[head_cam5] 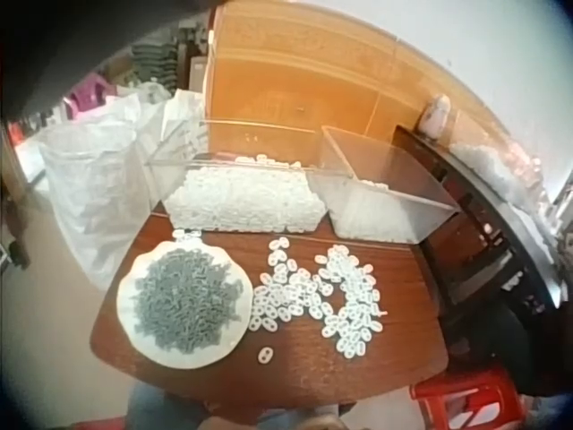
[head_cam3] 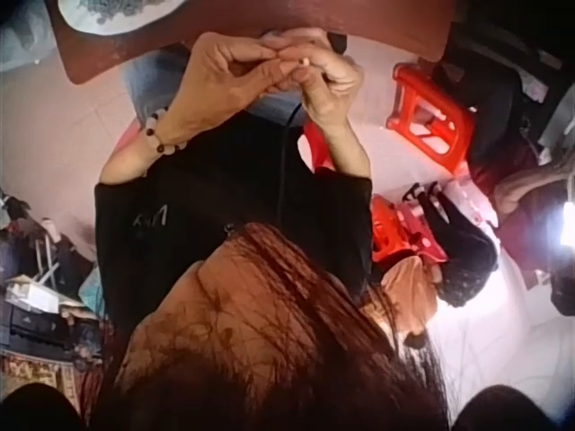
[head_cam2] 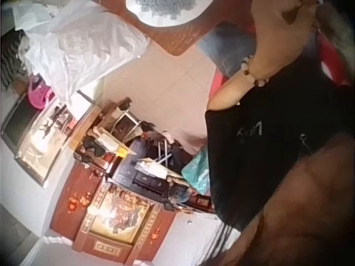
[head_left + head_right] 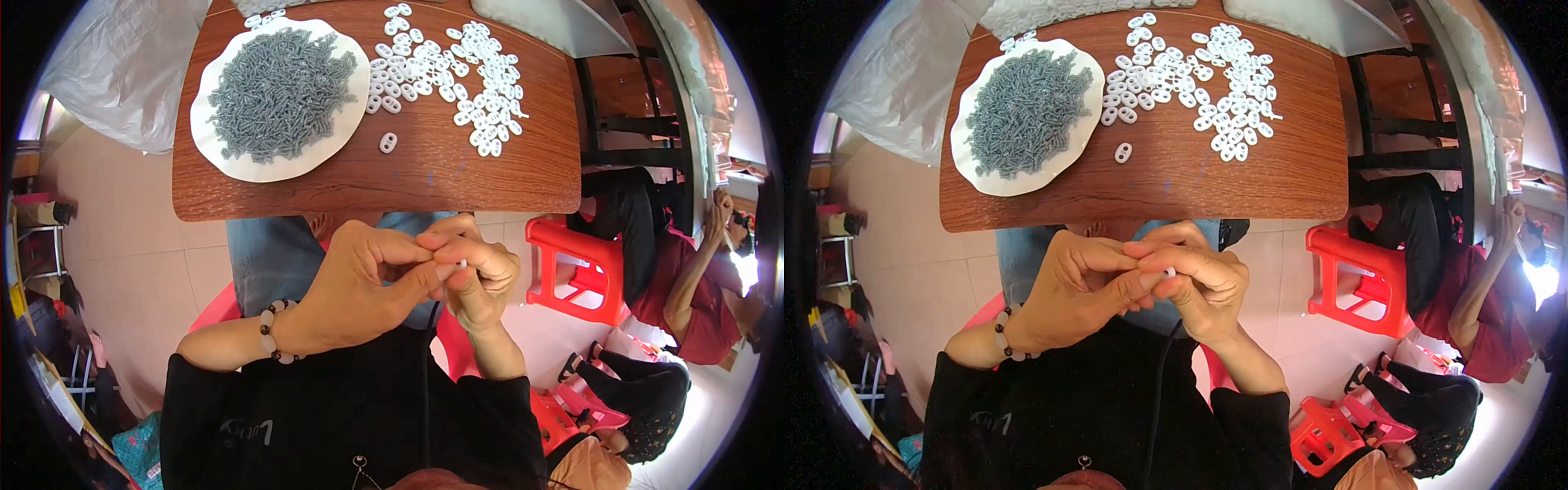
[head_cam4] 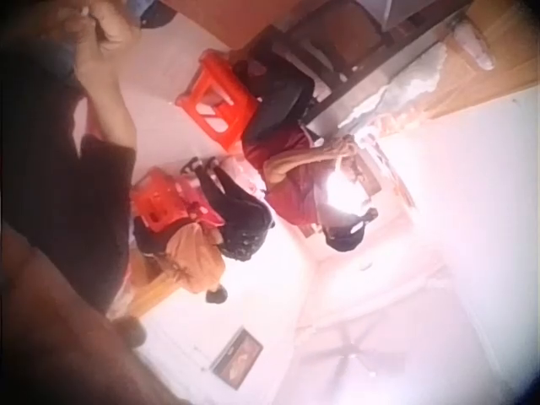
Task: Manually assembling small white plastic components by attaching grey rubber loops to them.
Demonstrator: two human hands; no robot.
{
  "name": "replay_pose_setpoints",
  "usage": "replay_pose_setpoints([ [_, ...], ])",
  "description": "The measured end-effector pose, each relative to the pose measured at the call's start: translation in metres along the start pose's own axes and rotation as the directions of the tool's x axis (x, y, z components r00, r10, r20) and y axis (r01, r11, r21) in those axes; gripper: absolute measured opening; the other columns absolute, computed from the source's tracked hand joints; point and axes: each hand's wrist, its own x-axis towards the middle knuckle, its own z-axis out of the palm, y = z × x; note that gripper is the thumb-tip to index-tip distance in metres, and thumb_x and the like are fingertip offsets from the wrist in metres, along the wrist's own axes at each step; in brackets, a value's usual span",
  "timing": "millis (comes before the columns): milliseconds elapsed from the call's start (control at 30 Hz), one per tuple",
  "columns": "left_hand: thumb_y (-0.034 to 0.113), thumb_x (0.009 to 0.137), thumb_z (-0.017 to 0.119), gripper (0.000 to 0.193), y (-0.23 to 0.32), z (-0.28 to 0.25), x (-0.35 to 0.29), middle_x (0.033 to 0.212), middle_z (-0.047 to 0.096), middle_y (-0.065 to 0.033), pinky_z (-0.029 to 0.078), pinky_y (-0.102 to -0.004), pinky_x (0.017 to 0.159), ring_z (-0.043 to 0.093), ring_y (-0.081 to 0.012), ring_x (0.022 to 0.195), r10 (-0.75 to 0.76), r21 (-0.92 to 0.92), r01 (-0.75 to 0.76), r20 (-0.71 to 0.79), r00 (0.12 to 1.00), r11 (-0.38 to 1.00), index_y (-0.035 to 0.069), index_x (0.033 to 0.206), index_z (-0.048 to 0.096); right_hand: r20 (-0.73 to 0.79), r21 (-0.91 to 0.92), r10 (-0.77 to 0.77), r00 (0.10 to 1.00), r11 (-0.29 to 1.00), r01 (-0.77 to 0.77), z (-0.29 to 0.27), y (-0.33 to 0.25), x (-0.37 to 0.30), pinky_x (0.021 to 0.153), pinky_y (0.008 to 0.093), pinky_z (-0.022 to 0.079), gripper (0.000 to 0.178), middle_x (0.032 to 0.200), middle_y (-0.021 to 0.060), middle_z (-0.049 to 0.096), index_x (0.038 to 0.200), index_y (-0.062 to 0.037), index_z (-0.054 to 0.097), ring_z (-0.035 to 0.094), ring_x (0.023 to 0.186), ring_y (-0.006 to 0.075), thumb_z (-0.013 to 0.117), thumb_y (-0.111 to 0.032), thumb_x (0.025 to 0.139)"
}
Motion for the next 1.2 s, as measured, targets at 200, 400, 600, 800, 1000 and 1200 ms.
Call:
replay_pose_setpoints([
  [200,0.016,0.089,0.065,0.020,-0.004,-0.003,0.004,0.068,0.066,-0.0059,0.046,-0.0197,0.051,0.058,-0.0066,0.059,-0.022,0.031,0.022,-0.005,1.000,0.999,-0.002,0.085,0.071,-0.028,0.037,-0.040,0.999,0.998,0.041,-0.002,0.011,-0.002,0.073,0.0326,0.050,0.035,0.098,0.0185,0.068,0.098,0.0030,0.067,0.060,0.091,0.0234,0.062,-0.030,0.089],
  [400,0.018,0.093,0.060,0.023,-0.004,-0.004,0.012,0.074,0.068,-0.0063,0.047,-0.0205,0.055,0.058,-0.0065,0.061,-0.023,-0.022,0.024,0.021,1.000,0.999,-0.002,0.089,0.071,0.053,0.386,0.236,0.970,0.892,-0.237,-0.005,0.009,0.000,0.076,0.0310,0.050,0.049,0.121,0.0251,0.056,0.116,0.0030,0.059,0.058,0.096,0.0217,0.063,-0.038,0.088],
  [600,0.017,0.093,0.059,0.023,-0.009,-0.007,0.016,0.076,0.069,-0.0061,0.048,-0.0210,0.057,0.057,-0.0059,0.061,-0.003,0.000,0.003,0.023,1.000,1.000,-0.003,0.091,0.070,0.066,0.396,0.174,0.983,0.899,-0.186,-0.006,0.016,0.002,0.076,0.0318,0.051,0.056,0.125,0.0257,0.054,0.120,0.0032,0.056,0.059,0.098,0.0222,0.061,-0.042,0.088],
  [800,0.017,0.093,0.059,0.023,-0.012,-0.008,0.016,0.075,0.068,-0.0055,0.048,-0.0210,0.057,0.057,-0.0057,0.061,0.008,-0.010,-0.008,0.021,1.000,1.000,-0.003,0.092,0.070,0.018,0.366,0.188,0.982,0.913,-0.181,-0.003,0.017,0.001,0.062,0.0290,0.052,0.056,0.124,0.0253,0.054,0.121,0.0035,0.056,0.060,0.079,0.0177,0.060,-0.042,0.088],
  [1000,0.018,0.093,0.060,0.023,-0.015,-0.007,0.017,0.076,0.069,-0.0061,0.048,-0.0210,0.058,0.057,-0.0059,0.062,0.036,-0.013,-0.035,0.024,0.999,0.999,-0.003,0.093,0.070,0.027,0.354,0.166,0.986,0.921,-0.164,-0.005,0.019,0.004,0.060,0.0297,0.053,0.058,0.124,0.0248,0.054,0.121,0.0040,0.055,0.059,0.073,0.0171,0.057,-0.044,0.089],
  [1200,0.017,0.092,0.060,0.022,-0.018,-0.007,0.018,0.076,0.070,-0.0081,0.049,-0.0217,0.059,0.058,-0.0061,0.063,0.077,0.015,-0.077,-0.023,0.997,0.997,-0.003,0.093,0.070,0.070,0.405,0.134,0.988,0.902,-0.151,-0.009,0.020,0.007,0.071,0.0338,0.054,0.061,0.127,0.0279,0.051,0.123,0.0068,0.053,0.062,0.092,0.0244,0.050,-0.046,0.093],
])
